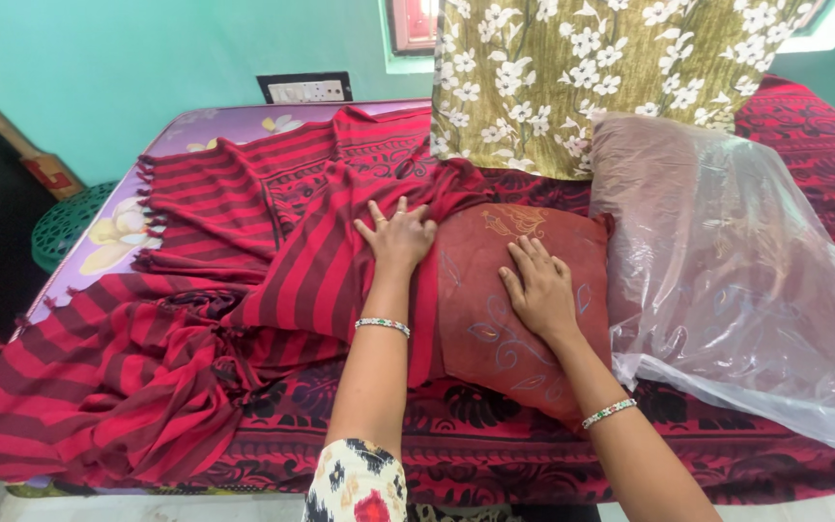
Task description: The person removes a pillow from a plastic bag and places it on a bed. They then attempt to fit a red patterned pillowcase onto the pillow, repeatedly adjusting and smoothing the fabric. The person struggles to get the pillowcase to fit properly, eventually giving up and leaving the pillowcase partially on the pillow.
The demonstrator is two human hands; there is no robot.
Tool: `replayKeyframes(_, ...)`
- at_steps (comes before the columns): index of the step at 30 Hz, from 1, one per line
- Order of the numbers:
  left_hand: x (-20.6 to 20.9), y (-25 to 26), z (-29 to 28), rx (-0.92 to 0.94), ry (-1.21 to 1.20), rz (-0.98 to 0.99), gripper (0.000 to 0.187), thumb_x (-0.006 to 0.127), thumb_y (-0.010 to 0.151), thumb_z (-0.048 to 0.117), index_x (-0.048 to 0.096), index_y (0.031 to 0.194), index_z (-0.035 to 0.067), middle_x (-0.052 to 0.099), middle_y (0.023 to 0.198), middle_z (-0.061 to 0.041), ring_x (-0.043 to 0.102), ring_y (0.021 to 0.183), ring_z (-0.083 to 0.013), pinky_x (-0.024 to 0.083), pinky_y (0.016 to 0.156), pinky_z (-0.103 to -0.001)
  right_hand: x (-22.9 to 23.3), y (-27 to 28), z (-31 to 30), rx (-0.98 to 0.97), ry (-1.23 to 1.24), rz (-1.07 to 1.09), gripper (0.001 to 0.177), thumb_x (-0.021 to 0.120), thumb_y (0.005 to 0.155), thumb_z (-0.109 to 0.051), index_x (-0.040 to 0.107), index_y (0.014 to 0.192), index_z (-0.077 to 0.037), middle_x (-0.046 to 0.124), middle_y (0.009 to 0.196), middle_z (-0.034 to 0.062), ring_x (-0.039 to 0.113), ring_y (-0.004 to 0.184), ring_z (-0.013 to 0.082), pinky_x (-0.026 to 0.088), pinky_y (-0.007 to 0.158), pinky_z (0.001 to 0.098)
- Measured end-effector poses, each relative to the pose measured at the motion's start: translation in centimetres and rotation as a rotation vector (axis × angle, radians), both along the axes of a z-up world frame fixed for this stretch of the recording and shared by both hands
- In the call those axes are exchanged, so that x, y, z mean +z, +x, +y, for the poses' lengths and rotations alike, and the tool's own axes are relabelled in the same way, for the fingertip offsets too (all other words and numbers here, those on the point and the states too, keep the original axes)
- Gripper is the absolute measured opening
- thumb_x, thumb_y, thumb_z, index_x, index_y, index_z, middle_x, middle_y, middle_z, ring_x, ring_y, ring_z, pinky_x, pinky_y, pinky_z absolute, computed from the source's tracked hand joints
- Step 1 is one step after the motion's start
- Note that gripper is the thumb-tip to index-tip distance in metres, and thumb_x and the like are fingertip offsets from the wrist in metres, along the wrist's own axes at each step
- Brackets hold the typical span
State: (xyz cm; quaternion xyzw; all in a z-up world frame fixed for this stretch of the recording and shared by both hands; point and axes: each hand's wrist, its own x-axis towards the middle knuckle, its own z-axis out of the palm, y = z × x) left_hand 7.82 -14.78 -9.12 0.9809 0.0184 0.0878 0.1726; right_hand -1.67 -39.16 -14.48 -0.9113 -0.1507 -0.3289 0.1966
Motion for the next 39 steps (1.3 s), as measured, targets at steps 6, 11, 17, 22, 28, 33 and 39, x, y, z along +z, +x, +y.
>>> replayKeyframes(6, -1.1, 1.4, 3.3, 0.108, -0.047, -0.003, 0.048, 0.048, 0.096, 0.04, 0.055, 0.144, 0.037, 0.035, 0.165, 0.009, 0.018, 0.156, -0.0324, 0.001, 0.112, -0.086, 0.4, -1.4, 0.1, 0.006, 0.023, 0.058, 0.049, 0.054, 0.102, -0.037, 0.058, 0.144, -0.011, 0.052, 0.155, 0.0116, 0.042, 0.147, 0.0262, 0.029, 0.116, 0.0477)
replayKeyframes(11, -0.4, -0.2, 5.5, 0.191, -0.122, -0.029, 0.046, 0.053, 0.092, 0.053, 0.06, 0.137, 0.045, 0.026, 0.165, -0.004, 0.012, 0.153, -0.038, 0.005, 0.111, -0.077, 0.1, -2.8, -0.5, -0.009, 0.051, 0.071, 0.049, 0.054, 0.103, -0.038, 0.058, 0.145, -0.013, 0.053, 0.155, 0.0098, 0.042, 0.148, 0.0263, 0.028, 0.118, 0.0477)
replayKeyframes(17, -2.2, -3.3, 7.3, 0.104, -0.112, -0.177, 0.064, 0.047, 0.093, 0.071, 0.055, 0.145, 0.034, 0.038, 0.162, -0.004, 0.024, 0.153, -0.0365, 0.014, 0.119, -0.067, -0.3, -3.6, -0.9, 0.0, 0.064, 0.051, 0.048, 0.055, 0.103, -0.037, 0.059, 0.144, -0.013, 0.053, 0.154, 0.0106, 0.042, 0.148, 0.027, 0.028, 0.119, 0.0485)
replayKeyframes(22, -5.3, -7.1, 12.6, 0.246, -0.066, -0.387, 0.065, 0.038, 0.104, 0.068, 0.054, 0.15, 0.025, 0.041, 0.163, -0.013, 0.028, 0.153, -0.0399, 0.016, 0.121, -0.067, 0.5, -4.2, 0.0, -0.025, 0.058, 0.022, 0.045, 0.057, 0.104, -0.034, 0.062, 0.14, -0.008, 0.056, 0.151, 0.015, 0.045, 0.147, 0.0307, 0.029, 0.118, 0.0493)
replayKeyframes(28, -7.8, -11.2, 17.0, 0.558, -0.286, -0.266, 0.068, 0.042, 0.095, 0.067, 0.052, 0.149, 0.026, 0.052, 0.149, -0.018, 0.051, 0.127, -0.0454, 0.038, 0.101, -0.065, 1.0, -9.6, 5.7, 0.187, 0.07, 0.031, 0.047, 0.072, 0.091, -0.029, 0.061, 0.132, -0.009, 0.056, 0.149, 0.017, 0.045, 0.147, 0.0332, 0.033, 0.12, 0.0487)
replayKeyframes(33, -10.0, -11.2, 18.1, 0.584, -0.148, -0.431, 0.046, 0.046, 0.105, 0.057, 0.06, 0.128, 0.02, 0.069, 0.117, -0.018, 0.068, 0.1, -0.0437, 0.054, 0.08, -0.054, 0.0, -12.3, 11.0, 0.198, -0.258, 0.084, 0.098, 0.085, 0.066, -0.039, 0.042, 0.15, -0.01, 0.031, 0.16, 0.0201, 0.022, 0.15, 0.0377, 0.017, 0.114, 0.0634)
replayKeyframes(39, -10.3, -11.7, 20.2, 0.581, -0.061, -0.532, 0.035, 0.048, 0.108, 0.043, 0.055, 0.099, 0.011, 0.071, 0.087, -0.017, 0.067, 0.073, -0.0455, 0.051, 0.06, -0.058, 0.3, -10.2, 9.0, 0.174, -0.268, 0.114, 0.106, 0.084, 0.066, -0.036, 0.036, 0.157, -0.011, 0.031, 0.165, 0.0109, 0.023, 0.155, 0.0303, 0.016, 0.12, 0.0583)
